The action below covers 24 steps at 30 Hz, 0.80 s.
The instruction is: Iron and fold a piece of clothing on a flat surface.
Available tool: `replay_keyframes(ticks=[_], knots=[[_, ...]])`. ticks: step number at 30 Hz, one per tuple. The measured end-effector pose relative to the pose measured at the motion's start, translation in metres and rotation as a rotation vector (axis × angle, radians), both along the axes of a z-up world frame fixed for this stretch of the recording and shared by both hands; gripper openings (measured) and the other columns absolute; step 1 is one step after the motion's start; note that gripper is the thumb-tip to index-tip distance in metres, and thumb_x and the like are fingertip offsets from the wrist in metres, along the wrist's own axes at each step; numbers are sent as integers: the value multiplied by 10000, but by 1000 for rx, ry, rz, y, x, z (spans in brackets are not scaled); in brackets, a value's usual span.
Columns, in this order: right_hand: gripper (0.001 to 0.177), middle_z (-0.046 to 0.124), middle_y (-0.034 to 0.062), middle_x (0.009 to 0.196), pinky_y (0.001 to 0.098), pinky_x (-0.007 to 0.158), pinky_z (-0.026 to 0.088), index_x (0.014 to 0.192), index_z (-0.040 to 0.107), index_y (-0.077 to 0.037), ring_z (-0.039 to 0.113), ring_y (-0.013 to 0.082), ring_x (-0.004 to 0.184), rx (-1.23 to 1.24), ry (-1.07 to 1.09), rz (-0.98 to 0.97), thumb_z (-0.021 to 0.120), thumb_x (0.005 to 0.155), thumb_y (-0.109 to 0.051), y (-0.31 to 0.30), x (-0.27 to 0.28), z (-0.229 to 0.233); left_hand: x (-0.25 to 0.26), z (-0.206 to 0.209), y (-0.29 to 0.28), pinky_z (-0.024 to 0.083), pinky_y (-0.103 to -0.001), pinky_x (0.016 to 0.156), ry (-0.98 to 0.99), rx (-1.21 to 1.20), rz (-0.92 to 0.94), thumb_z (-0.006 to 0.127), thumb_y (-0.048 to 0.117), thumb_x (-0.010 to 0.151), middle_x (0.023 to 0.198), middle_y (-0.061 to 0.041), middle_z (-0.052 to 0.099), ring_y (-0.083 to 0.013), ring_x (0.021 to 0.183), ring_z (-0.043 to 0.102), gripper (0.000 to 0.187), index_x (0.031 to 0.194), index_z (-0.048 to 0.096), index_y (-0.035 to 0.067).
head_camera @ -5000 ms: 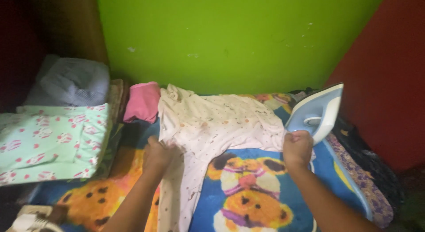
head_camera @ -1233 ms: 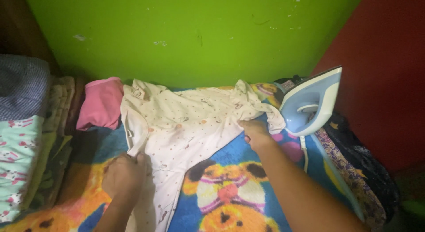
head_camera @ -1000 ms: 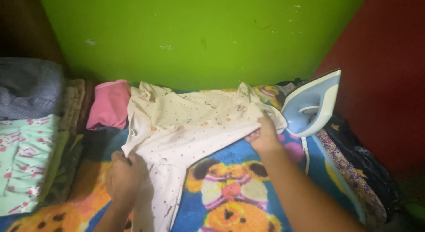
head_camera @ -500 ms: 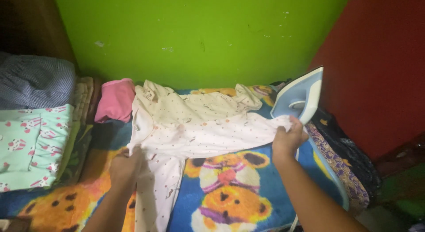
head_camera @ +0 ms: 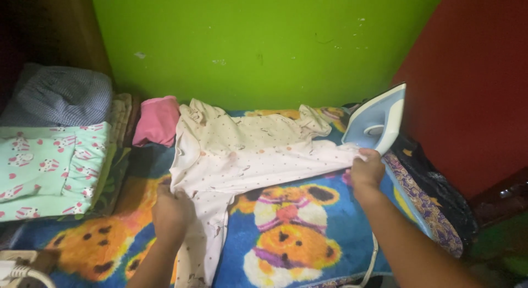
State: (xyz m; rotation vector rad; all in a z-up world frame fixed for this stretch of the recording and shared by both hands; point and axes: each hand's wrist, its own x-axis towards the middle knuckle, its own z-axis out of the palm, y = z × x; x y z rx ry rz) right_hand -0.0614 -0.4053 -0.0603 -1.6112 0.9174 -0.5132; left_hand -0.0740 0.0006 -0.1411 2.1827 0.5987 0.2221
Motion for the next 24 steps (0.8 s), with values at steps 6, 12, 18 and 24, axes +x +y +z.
replay_keyframes(ticks=[6,12,18,24], knots=[[214,693,184,1067,435,920,520,1080,694,-46,669,342,1030,-865,-137,286,676,867,-44,3,30,-74,-30,47,-20,445,-526,977,-23,45,70,644,323,863,1336,-168,616,-412,1185,601,601,1407,459,147],[374,597,158,1374,440,1087,430,1321,624,-138,552,320,1275,-794,-126,985,540,1001,-313,87,23,-95,-7,-6,-22,391,-527,1177,-448,579,-278,661,354,922,1174,-181,608,-369,1210,532,404,1188,607,54],[693,47,2,1711,661,1202,94,1604,198,-366,60,317,1559,-1045,652,938,330,981,-639,64,12,-85,-12,10,-15,337,-517,1038,-328,665,-501,740,377,643,1266,-304,545,-557,1252,423,558,1062,692,12],[711,94,-6,1724,704,1184,144,1602,232,-373,78,319,1580,-1079,680,803,341,966,-673,46,1,-71,-10,11,-19,304,-495,1128,-136,653,-514,683,460,780,1382,-303,501,-502,1294,383,476,1003,770,50]])
